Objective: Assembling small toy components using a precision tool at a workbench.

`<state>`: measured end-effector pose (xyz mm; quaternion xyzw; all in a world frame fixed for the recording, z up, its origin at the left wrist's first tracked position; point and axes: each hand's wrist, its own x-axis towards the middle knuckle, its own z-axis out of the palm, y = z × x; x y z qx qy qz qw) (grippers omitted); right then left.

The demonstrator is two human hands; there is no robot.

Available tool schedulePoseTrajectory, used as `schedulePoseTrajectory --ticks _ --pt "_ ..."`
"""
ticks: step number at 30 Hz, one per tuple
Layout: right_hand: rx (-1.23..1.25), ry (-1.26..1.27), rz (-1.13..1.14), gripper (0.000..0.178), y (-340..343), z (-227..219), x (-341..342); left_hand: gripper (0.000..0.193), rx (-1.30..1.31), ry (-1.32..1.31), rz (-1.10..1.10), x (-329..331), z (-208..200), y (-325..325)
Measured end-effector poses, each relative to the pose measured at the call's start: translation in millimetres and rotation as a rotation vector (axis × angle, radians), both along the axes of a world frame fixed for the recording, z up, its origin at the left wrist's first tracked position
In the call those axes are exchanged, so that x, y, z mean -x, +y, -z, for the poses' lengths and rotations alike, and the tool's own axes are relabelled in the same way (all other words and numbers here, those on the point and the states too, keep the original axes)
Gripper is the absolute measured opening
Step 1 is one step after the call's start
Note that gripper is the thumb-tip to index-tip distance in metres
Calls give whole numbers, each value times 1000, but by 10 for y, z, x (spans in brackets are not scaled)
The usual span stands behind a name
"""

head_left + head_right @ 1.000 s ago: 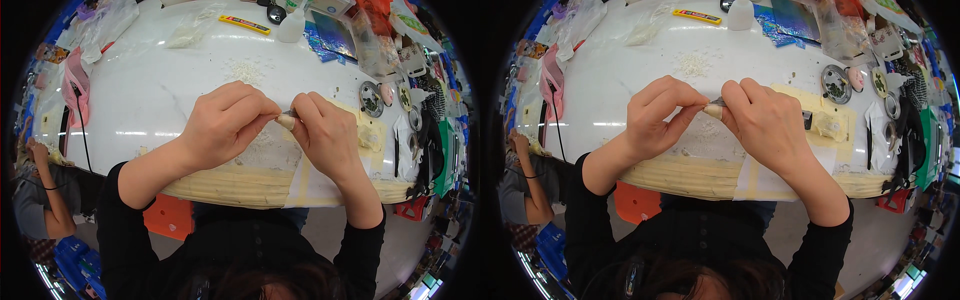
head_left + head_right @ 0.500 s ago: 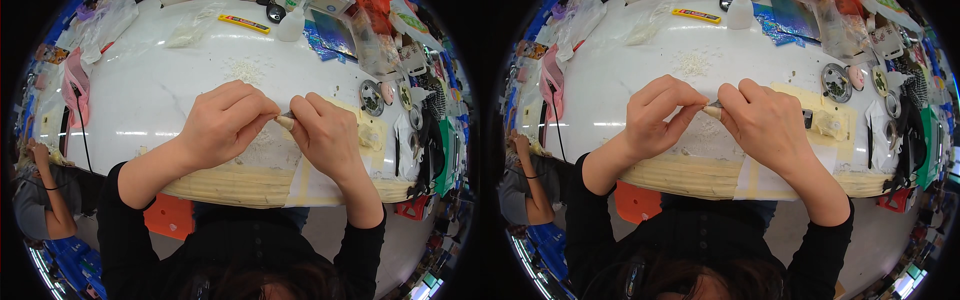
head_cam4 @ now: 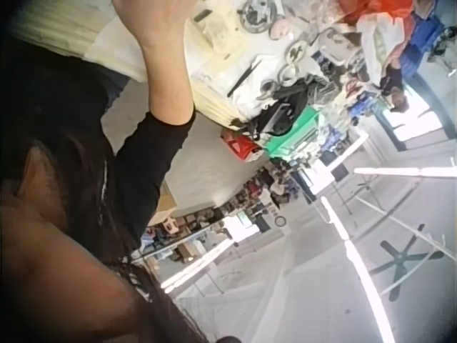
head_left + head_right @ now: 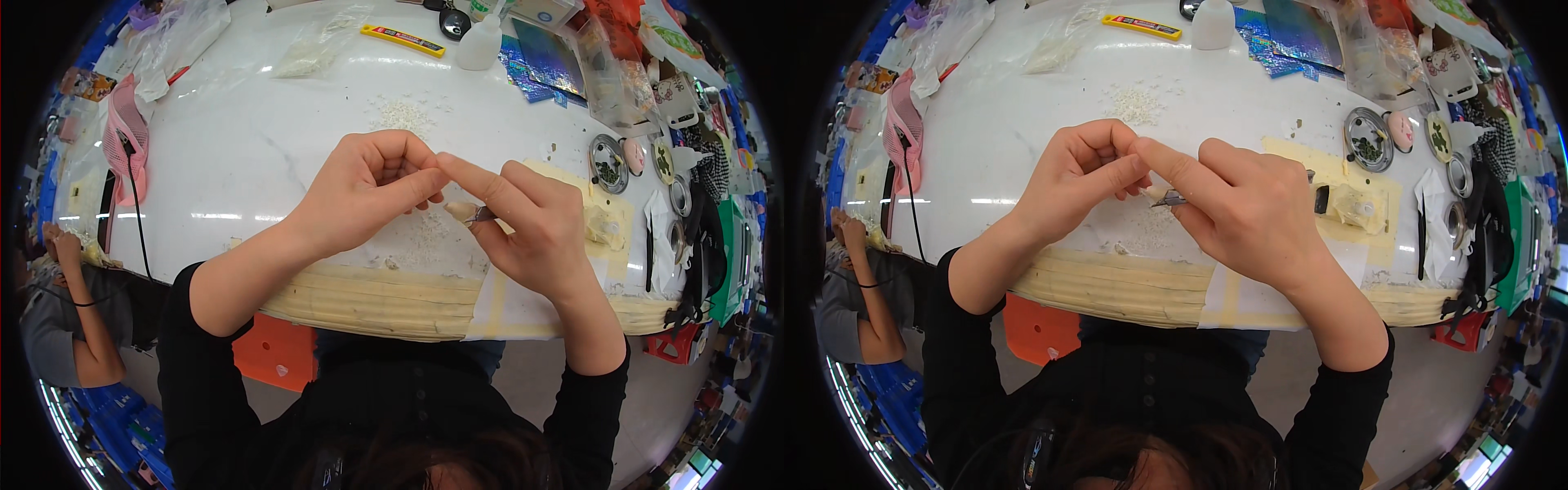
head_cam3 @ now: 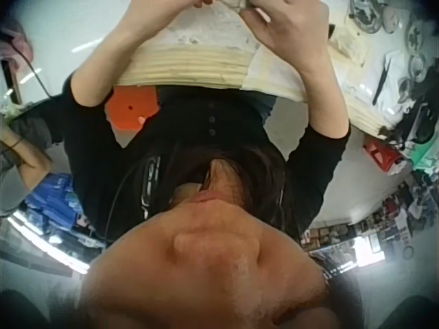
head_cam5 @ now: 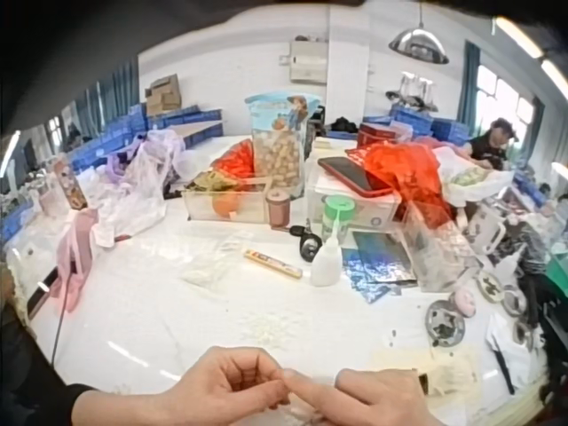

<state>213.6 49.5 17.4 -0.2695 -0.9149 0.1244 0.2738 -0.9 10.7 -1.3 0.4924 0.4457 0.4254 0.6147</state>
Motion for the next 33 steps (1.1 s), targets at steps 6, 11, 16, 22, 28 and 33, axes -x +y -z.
schedulePoseTrajectory --ticks 6,11,16,22,28,33 --pt "-23 88 15 24 40 96 -38 14 -31 14 -51 -4 -10 -1" --pt "-10 100 28 20 31 95 -11 15 -42 7 -45 -21 7 -11" --pt "10 81 36 19 38 104 -25 14 -34 4 -38 -17 -12 -17" --pt "29 54 53 18 38 106 -18 11 -269 379 -100 93 58 110" --pt "9 24 68 19 38 106 -33 6 -396 773 -204 263 66 284" --pt "10 42 79 19 49 117 -30 9 -617 790 -131 281 88 259"
